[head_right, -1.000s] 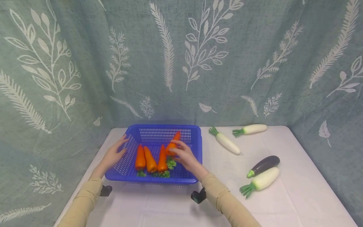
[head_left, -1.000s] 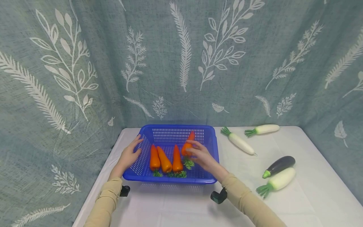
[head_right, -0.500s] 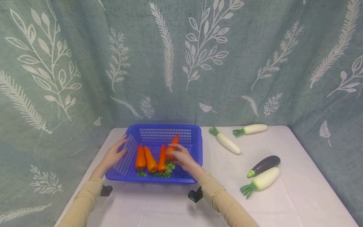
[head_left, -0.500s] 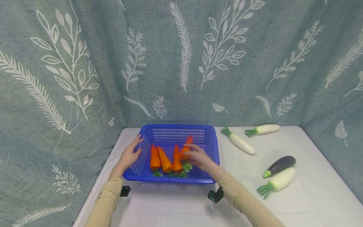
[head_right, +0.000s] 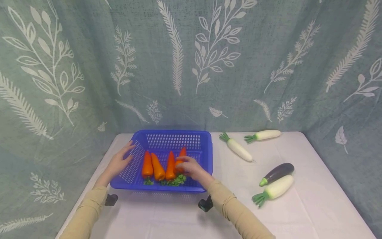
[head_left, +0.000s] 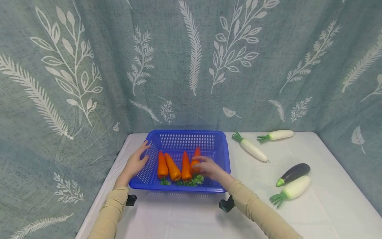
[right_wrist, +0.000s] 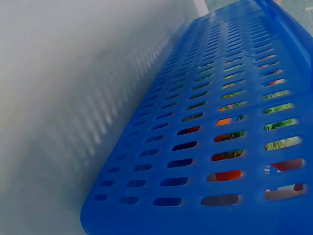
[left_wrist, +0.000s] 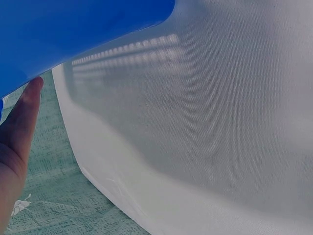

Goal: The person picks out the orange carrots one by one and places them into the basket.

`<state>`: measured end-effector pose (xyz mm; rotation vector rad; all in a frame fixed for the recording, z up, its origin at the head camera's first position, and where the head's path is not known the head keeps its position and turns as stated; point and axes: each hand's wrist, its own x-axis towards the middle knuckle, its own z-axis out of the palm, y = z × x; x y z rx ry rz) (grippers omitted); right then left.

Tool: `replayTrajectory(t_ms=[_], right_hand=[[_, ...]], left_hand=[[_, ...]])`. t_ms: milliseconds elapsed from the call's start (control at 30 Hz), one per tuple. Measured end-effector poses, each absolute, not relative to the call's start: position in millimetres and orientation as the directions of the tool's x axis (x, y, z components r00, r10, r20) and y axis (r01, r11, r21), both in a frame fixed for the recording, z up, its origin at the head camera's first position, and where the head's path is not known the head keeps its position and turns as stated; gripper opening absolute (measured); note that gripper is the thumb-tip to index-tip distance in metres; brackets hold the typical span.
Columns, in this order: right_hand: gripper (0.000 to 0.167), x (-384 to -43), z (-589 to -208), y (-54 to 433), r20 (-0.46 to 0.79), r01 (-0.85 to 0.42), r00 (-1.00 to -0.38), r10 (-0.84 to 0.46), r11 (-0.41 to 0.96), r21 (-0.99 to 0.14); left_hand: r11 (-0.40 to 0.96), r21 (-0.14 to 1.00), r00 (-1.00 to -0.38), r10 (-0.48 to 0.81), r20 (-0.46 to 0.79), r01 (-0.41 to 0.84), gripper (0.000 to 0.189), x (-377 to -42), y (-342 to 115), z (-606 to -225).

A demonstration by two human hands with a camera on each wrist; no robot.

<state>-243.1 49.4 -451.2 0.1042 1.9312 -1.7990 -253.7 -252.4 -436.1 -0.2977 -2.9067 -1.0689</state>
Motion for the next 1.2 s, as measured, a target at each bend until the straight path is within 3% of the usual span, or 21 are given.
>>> replayTrajectory(t_ms=[667, 1200], right_hand=[[0.047, -238.2, -456.0, 47.6, -0.382, 0.308, -0.901, -0.204, 0.318, -0.897], [0.049, -238.7, -454.0, 47.7, -0.394, 0.312, -0.900, -0.186, 0.356, -0.881]], left_hand=[[0.741, 0.642, -0.980, 0.170, 0.104, 0.196, 0.044, -254.2, -251.5, -436.9], [0.742, 0.645, -0.982, 0.170, 0.082, 0.182, 0.045, -254.4, -252.2, -436.4]])
